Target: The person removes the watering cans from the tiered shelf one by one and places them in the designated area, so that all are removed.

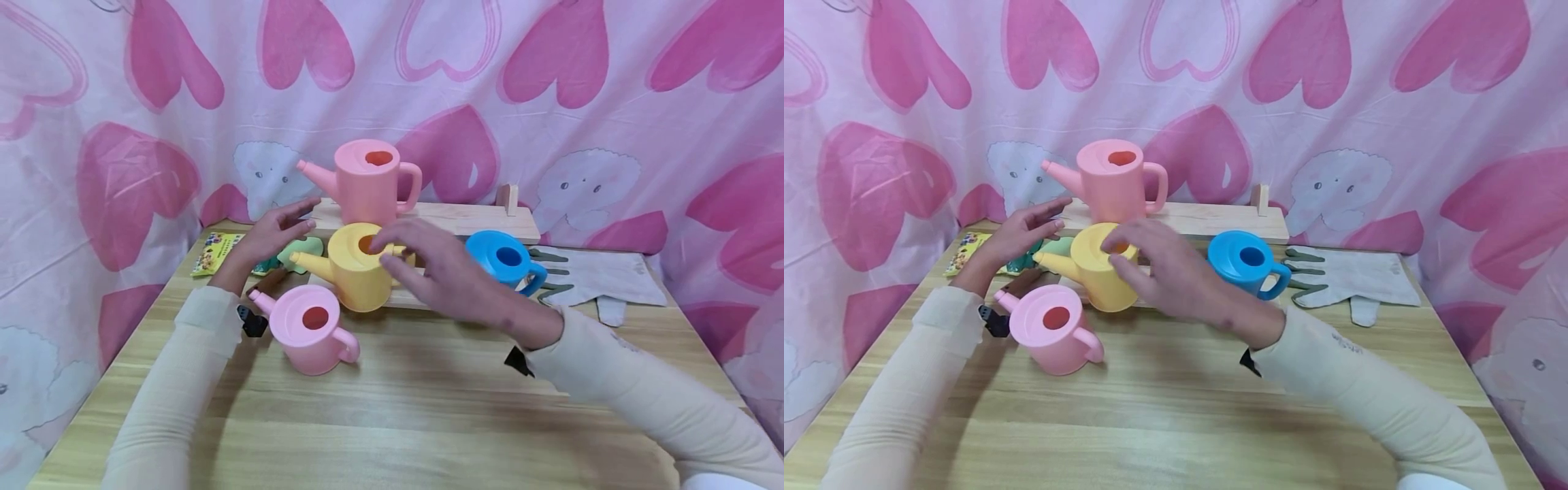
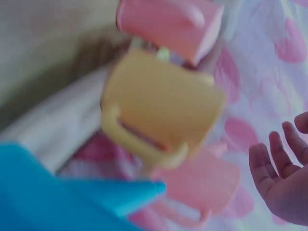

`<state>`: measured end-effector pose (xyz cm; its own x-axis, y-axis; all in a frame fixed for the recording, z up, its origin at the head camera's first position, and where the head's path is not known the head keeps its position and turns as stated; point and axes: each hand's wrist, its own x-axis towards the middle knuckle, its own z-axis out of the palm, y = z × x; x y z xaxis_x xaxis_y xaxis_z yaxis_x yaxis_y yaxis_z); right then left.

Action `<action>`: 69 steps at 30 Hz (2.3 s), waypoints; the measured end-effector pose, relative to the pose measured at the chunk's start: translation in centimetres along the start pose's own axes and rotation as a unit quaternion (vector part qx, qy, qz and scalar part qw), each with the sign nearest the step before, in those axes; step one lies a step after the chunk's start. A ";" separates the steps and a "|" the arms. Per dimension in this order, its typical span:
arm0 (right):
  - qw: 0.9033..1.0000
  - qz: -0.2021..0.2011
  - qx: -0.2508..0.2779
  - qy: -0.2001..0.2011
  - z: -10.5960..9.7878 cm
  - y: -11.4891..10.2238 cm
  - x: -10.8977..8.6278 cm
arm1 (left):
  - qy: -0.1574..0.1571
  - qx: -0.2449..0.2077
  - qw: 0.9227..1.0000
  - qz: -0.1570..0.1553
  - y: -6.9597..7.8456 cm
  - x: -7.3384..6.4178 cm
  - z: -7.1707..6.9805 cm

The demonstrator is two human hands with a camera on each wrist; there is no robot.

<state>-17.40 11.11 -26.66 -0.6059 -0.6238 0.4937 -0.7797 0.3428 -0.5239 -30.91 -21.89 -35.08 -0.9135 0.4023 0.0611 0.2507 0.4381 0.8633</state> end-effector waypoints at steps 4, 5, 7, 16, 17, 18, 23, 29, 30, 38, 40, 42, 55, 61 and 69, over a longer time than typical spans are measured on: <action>0.999 0.019 -0.011 0.045 -2.0 0.7 1.3 | 0.003 0.004 1.000 0.005 -1.0 0.3 -0.2; 0.998 0.034 -0.013 0.052 -2.4 0.9 1.6 | 0.004 0.005 1.000 0.005 -1.0 0.4 -0.2; 0.995 0.068 -0.023 0.066 -3.1 1.4 2.2 | 0.005 0.007 1.000 0.005 -1.0 0.3 -0.2; 0.985 0.122 -0.094 0.081 -4.7 3.9 4.9 | 0.005 0.010 1.000 0.002 -1.0 0.4 -0.1; 0.984 0.133 -0.094 0.077 -4.8 4.2 5.3 | 0.005 0.009 1.000 0.002 -1.0 0.4 -0.1; 0.982 0.147 -0.093 0.072 -4.9 4.3 5.6 | 0.005 0.009 1.000 0.003 -1.0 0.4 -0.1; 0.968 0.227 -0.095 0.040 -5.4 4.9 7.1 | 0.009 0.011 1.000 0.009 -1.3 0.3 -0.1; 0.953 0.290 -0.086 0.006 -5.5 5.4 7.8 | 0.013 0.018 1.000 0.013 -1.4 0.3 -0.1; 0.952 0.295 -0.081 0.001 -5.5 5.6 7.9 | 0.013 0.019 1.000 0.013 -1.4 0.3 -0.1; 0.954 0.294 -0.061 -0.023 -4.9 6.5 8.2 | 0.011 0.018 1.000 0.010 -1.2 0.1 -0.2; 0.954 0.293 -0.061 -0.025 -4.8 6.5 8.2 | 0.009 0.015 1.000 0.011 -1.1 0.1 -0.1; 0.954 0.293 -0.059 -0.024 -4.7 6.6 8.2 | 0.009 0.012 1.000 0.013 -1.1 0.2 -0.1; 0.952 0.298 -0.062 -0.029 -4.8 6.6 8.4 | 0.006 -0.001 1.000 0.004 -0.6 0.1 0.2; 0.950 0.304 -0.068 -0.030 -4.8 6.5 8.6 | 0.009 0.001 1.000 0.012 -1.0 0.3 0.1; 0.948 0.309 -0.074 -0.024 -4.6 6.5 8.7 | 0.012 0.010 1.000 0.014 -1.1 0.1 0.0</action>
<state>-28.49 11.17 -22.57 -0.9489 -0.3025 0.0898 -0.2943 0.7455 -0.5980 -31.33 -22.33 -36.01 -0.9133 0.3953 0.0982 0.2832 0.4431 0.8506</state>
